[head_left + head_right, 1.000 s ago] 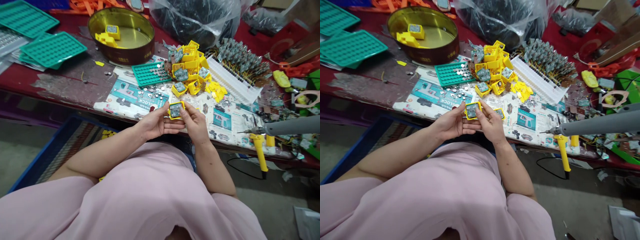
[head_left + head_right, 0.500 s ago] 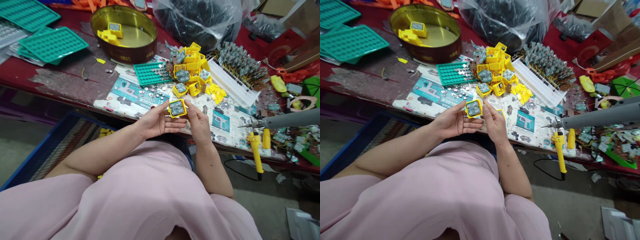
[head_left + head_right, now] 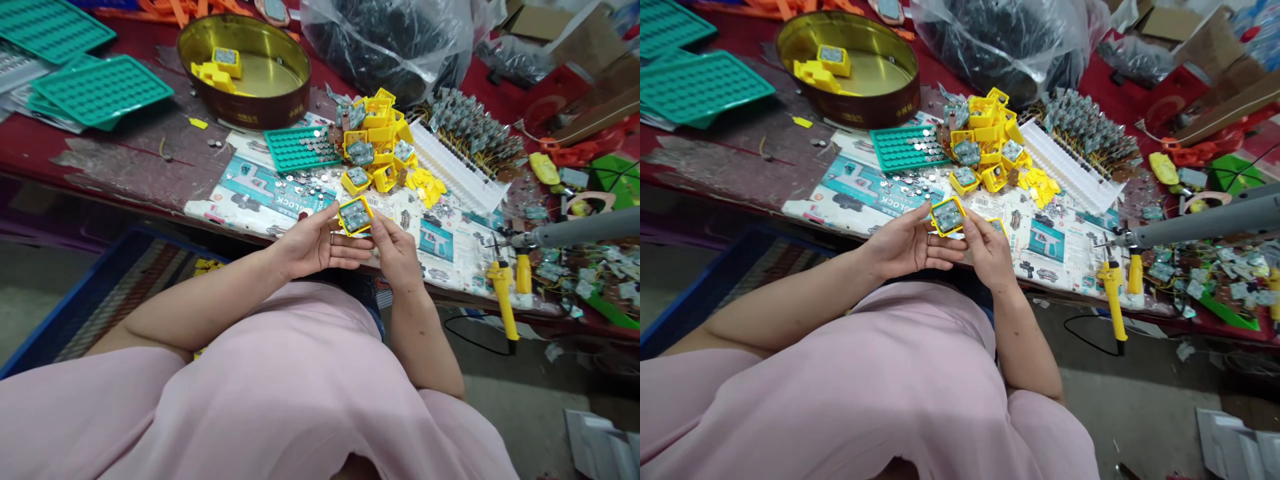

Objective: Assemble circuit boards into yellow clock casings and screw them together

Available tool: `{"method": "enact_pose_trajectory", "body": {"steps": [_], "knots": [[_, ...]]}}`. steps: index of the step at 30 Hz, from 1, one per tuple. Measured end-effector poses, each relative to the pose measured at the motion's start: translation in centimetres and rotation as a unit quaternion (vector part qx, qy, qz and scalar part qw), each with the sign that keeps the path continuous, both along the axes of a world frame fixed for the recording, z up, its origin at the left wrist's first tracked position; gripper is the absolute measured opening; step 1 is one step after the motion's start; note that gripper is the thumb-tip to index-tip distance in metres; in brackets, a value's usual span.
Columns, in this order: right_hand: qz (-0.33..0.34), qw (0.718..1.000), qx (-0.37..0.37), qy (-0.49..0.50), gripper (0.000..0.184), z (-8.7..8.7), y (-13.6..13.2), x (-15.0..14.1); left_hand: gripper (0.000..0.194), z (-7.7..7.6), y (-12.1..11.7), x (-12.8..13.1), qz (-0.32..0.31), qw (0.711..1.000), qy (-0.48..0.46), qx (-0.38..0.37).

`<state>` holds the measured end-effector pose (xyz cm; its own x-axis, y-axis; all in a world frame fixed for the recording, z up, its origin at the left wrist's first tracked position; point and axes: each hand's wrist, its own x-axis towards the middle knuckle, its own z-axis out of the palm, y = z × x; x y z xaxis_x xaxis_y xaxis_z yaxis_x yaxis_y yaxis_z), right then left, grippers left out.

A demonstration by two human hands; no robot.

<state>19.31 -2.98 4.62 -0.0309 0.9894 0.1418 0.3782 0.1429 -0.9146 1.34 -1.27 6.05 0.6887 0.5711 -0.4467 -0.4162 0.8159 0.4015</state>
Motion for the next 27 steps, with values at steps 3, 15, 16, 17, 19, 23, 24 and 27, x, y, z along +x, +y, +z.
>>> {"method": "enact_pose_trajectory", "body": {"steps": [3, 15, 16, 17, 19, 23, 24, 27], "knots": [[0.009, 1.0, 0.012, -0.001, 0.039, 0.0, -0.2, 0.1, 0.058, -0.1, -0.1, 0.0, 0.008, 1.0, -0.008, 0.004], [0.07, 0.942, 0.254, -0.21, 0.033, 0.6, -2.1, -0.4, 0.038, 0.1, -0.1, -0.4, 0.107, 0.994, -0.024, -0.018], [0.067, 0.945, 0.246, -0.207, 0.043, 0.6, -2.1, -0.4, 0.039, 0.2, 0.0, -0.4, 0.105, 0.994, -0.026, -0.018], [0.063, 0.949, 0.234, -0.201, 0.056, 0.5, -2.0, -0.4, 0.04, 0.4, 0.1, -0.4, 0.104, 0.994, -0.027, -0.019], [0.066, 0.955, 0.21, -0.2, 0.075, 0.3, -1.9, -0.4, 0.043, 0.6, 0.2, -0.3, 0.107, 0.994, -0.026, -0.023], [0.073, 0.951, 0.202, -0.222, 0.06, -0.2, -1.4, -0.2, 0.053, 0.4, 0.4, 0.2, 0.106, 0.994, -0.024, -0.033], [0.074, 0.951, 0.204, -0.219, 0.055, -0.3, -1.2, -0.1, 0.054, 0.2, 0.5, 0.3, 0.103, 0.994, -0.026, -0.032], [0.084, 0.952, 0.217, -0.198, 0.052, -0.7, -0.8, -0.1, 0.053, -0.1, 0.6, 0.1, 0.1, 0.994, -0.031, -0.028]]}}
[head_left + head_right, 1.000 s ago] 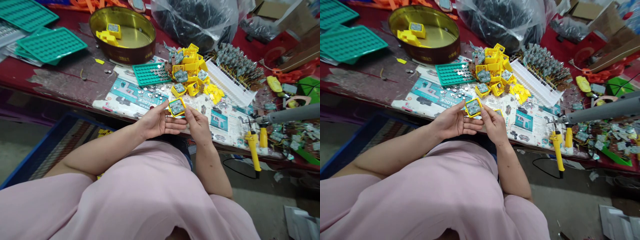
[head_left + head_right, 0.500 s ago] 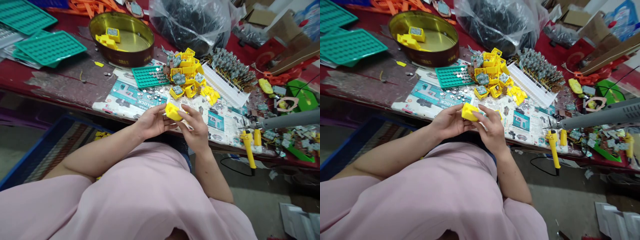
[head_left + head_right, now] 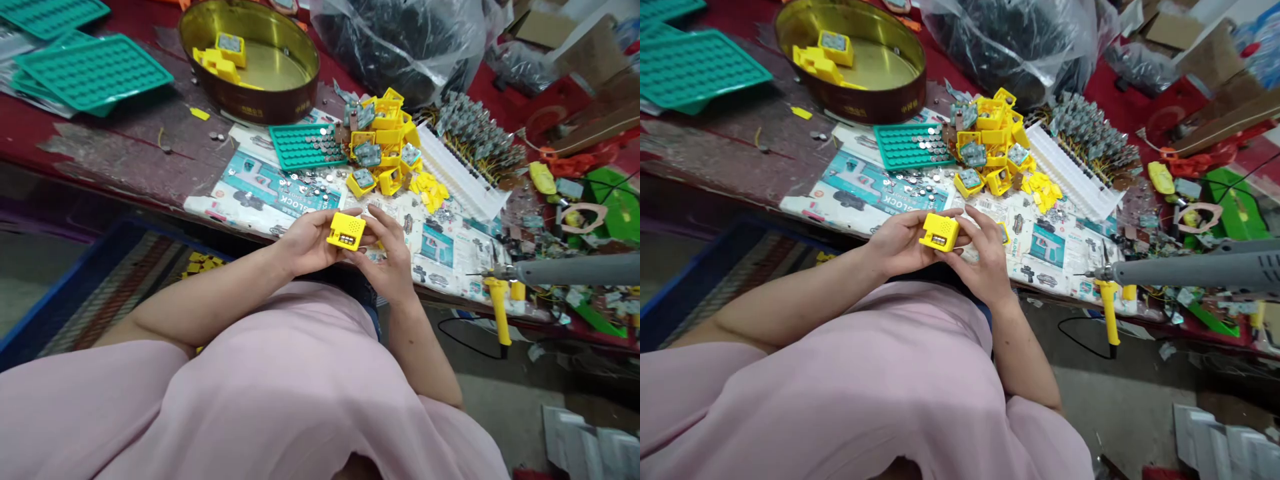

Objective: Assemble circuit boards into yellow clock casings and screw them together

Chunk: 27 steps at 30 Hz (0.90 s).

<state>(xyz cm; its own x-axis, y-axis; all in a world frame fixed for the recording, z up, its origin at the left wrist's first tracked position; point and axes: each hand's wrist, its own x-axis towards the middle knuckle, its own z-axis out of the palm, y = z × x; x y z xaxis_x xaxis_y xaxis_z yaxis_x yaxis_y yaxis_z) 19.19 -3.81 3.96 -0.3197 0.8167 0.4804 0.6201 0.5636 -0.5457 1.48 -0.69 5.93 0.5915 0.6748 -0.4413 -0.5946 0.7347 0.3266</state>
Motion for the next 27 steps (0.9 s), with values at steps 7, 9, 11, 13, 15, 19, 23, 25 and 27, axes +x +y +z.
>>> {"method": "enact_pose_trajectory", "body": {"steps": [7, 9, 11, 13, 15, 19, 23, 25, 27], "knots": [[0.018, 1.0, -0.002, 0.019, 0.052, -0.6, 0.6, -0.1, 0.042, 0.5, 0.0, -0.4, 0.017, 1.0, 0.011, -0.012], [0.015, 1.0, -0.007, 0.019, 0.052, -0.6, 0.6, -0.1, 0.039, 0.6, -0.1, -0.3, 0.022, 1.0, 0.015, -0.011], [0.013, 1.0, -0.012, 0.016, 0.052, -0.6, 0.6, 0.0, 0.038, 0.7, -0.2, -0.3, 0.026, 0.999, 0.023, -0.008], [0.011, 1.0, -0.015, 0.012, 0.052, -0.5, 0.6, 0.0, 0.037, 0.7, -0.3, -0.3, 0.027, 0.999, 0.031, -0.006], [0.009, 1.0, -0.015, 0.006, 0.052, -0.5, 0.5, 0.0, 0.038, 0.8, -0.4, -0.3, 0.029, 0.999, 0.039, -0.005], [0.01, 1.0, -0.009, 0.007, 0.05, -0.7, 0.4, -0.3, 0.039, 0.8, -0.5, -0.4, 0.029, 0.999, 0.04, -0.005], [0.02, 0.999, -0.004, 0.034, 0.052, -0.3, 0.5, -0.5, 0.043, 0.4, -0.4, -0.5, 0.019, 0.999, 0.033, -0.018], [0.028, 0.998, 0.028, 0.056, 0.055, 0.7, 0.6, -0.1, 0.047, 0.1, -0.4, -0.8, 0.023, 0.999, 0.029, -0.036], [0.016, 0.992, 0.105, 0.062, 0.06, 2.2, 0.6, 0.4, 0.05, -0.2, -0.3, -1.0, 0.034, 0.998, 0.029, -0.049]]}}
